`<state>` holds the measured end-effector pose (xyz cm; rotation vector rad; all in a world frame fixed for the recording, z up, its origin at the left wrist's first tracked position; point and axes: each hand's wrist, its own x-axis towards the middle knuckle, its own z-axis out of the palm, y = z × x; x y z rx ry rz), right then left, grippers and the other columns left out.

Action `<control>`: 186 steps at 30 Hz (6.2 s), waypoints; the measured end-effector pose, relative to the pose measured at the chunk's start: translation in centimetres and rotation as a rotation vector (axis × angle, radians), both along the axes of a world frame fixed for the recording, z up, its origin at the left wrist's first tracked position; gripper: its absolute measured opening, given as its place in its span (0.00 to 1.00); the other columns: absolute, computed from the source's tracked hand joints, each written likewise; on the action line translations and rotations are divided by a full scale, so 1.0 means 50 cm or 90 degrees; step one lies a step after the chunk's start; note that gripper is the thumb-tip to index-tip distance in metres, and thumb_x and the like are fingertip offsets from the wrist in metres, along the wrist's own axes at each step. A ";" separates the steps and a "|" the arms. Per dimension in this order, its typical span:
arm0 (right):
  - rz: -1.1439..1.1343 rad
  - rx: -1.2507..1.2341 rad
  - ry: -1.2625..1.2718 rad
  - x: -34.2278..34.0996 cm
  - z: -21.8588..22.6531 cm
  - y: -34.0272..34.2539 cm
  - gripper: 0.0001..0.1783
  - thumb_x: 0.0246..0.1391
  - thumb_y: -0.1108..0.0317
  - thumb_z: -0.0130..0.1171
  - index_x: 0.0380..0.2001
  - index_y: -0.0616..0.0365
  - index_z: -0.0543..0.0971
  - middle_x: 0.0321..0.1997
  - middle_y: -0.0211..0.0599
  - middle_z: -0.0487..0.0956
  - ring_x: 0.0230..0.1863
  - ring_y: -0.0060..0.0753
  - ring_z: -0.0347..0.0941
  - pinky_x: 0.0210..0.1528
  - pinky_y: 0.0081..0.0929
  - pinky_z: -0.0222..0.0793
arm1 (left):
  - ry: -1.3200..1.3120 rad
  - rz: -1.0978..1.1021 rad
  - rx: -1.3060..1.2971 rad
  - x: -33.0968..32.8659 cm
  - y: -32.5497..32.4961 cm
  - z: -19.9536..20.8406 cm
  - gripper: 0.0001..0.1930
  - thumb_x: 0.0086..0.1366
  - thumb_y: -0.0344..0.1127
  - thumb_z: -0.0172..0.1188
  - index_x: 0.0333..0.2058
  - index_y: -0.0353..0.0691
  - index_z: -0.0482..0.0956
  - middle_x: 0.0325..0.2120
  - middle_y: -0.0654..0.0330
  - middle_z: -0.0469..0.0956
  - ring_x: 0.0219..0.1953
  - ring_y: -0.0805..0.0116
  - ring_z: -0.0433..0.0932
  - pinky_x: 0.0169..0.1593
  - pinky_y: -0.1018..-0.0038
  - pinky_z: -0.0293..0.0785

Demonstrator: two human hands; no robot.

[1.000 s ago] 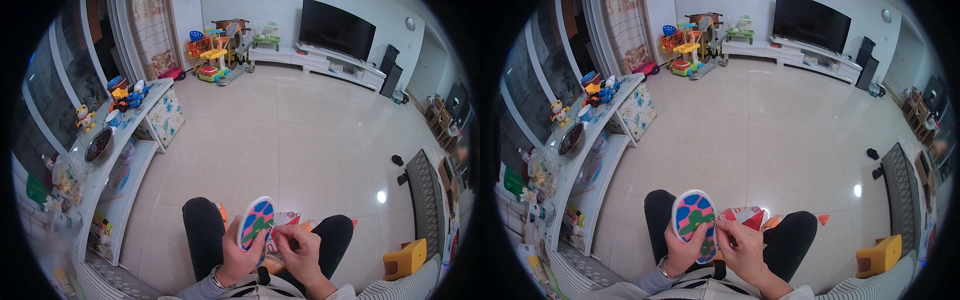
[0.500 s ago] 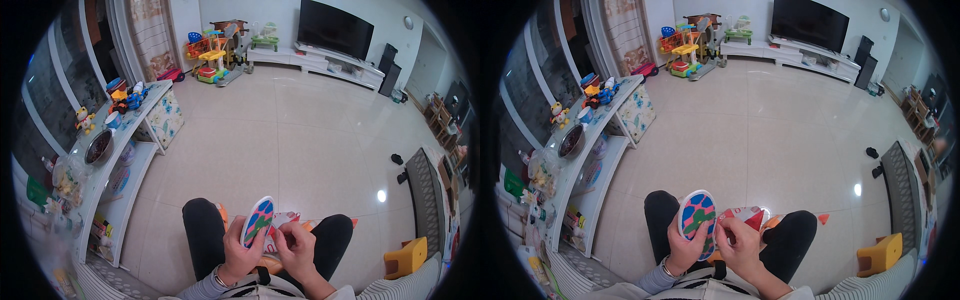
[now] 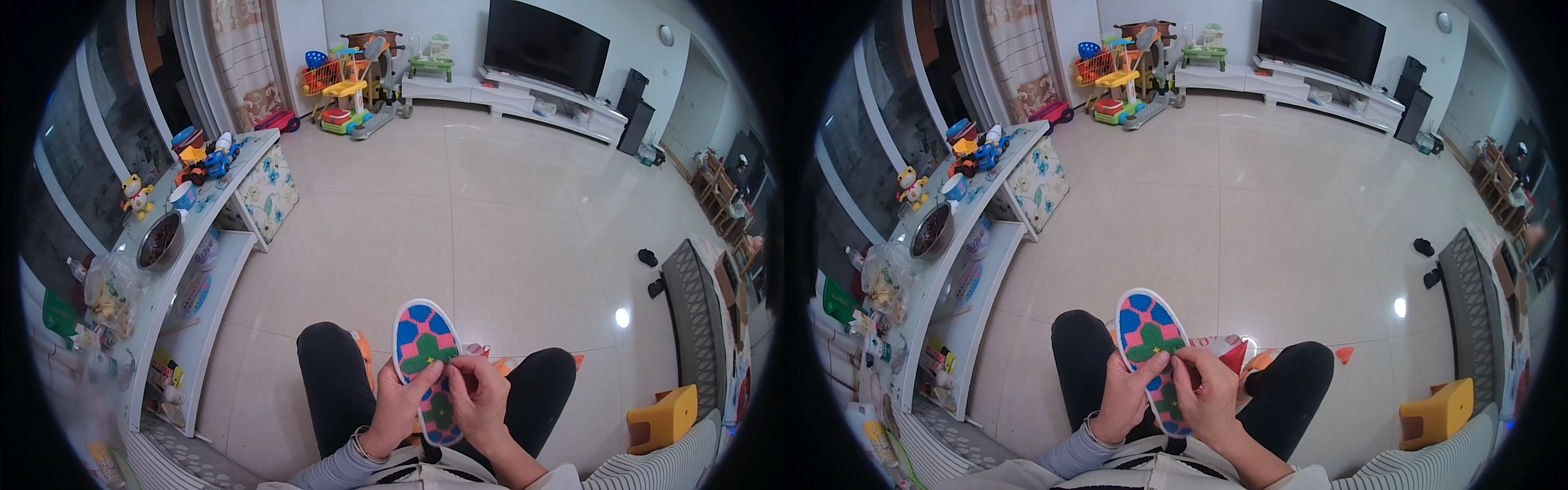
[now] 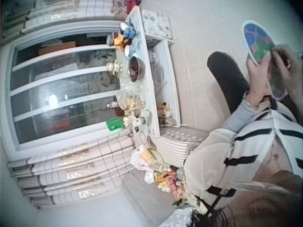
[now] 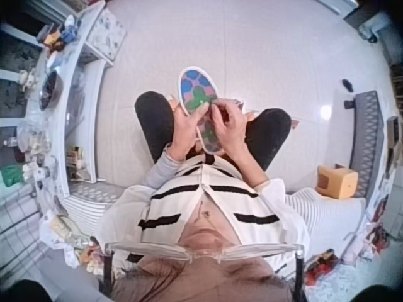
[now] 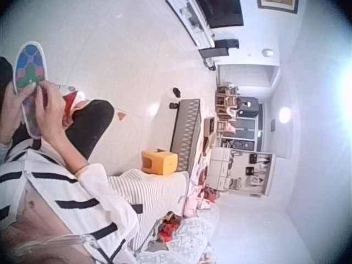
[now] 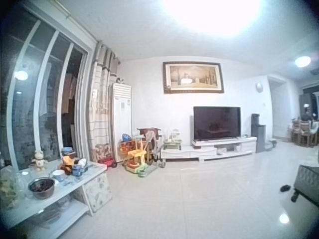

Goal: The person sits on the floor and sews a colorful insole using a needle and thread. They repeatedly insert the needle into the insole and pull the thread through to secure the material.

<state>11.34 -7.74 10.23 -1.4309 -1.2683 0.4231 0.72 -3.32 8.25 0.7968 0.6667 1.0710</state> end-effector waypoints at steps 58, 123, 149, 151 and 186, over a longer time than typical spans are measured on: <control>0.239 -0.207 1.121 0.054 -0.021 0.018 0.14 0.51 0.71 0.55 0.40 0.65 0.70 0.40 0.43 0.73 0.43 0.33 0.71 0.49 0.33 0.68 | -0.044 -0.186 -0.008 -0.013 0.001 0.004 0.15 0.54 0.24 0.59 0.42 0.33 0.70 0.36 0.58 0.77 0.35 0.74 0.77 0.39 0.78 0.76; -0.330 0.534 1.072 0.740 -0.383 -0.359 0.08 0.48 0.86 0.46 0.30 0.62 0.69 0.19 0.29 0.66 0.15 0.19 0.56 0.18 0.14 0.55 | -0.108 -0.201 -0.088 -0.059 0.027 0.026 0.19 0.53 0.21 0.59 0.44 0.34 0.68 0.37 0.55 0.76 0.37 0.68 0.78 0.40 0.72 0.78; 0.095 0.076 0.585 0.190 -0.037 -0.052 0.08 0.53 0.74 0.52 0.37 0.63 0.74 0.21 0.25 0.67 0.21 0.14 0.60 0.23 0.12 0.58 | -0.088 -0.124 -0.055 -0.035 -0.008 0.044 0.15 0.57 0.24 0.54 0.44 0.34 0.67 0.37 0.57 0.75 0.37 0.71 0.76 0.40 0.75 0.75; 0.093 -0.023 0.514 0.122 -0.016 -0.032 0.06 0.52 0.76 0.51 0.34 0.63 0.75 0.24 0.26 0.69 0.25 0.14 0.63 0.26 0.11 0.60 | -0.079 -0.121 -0.051 -0.034 -0.009 0.046 0.15 0.57 0.26 0.55 0.44 0.34 0.67 0.37 0.57 0.75 0.37 0.72 0.76 0.40 0.76 0.75; 0.222 -0.117 0.756 0.020 -0.007 0.009 0.08 0.58 0.69 0.48 0.38 0.60 0.71 0.31 0.29 0.75 0.29 0.15 0.73 0.28 0.12 0.71 | -0.092 -0.116 -0.029 -0.025 -0.014 0.044 0.14 0.57 0.28 0.57 0.42 0.33 0.69 0.36 0.59 0.75 0.35 0.76 0.75 0.39 0.80 0.74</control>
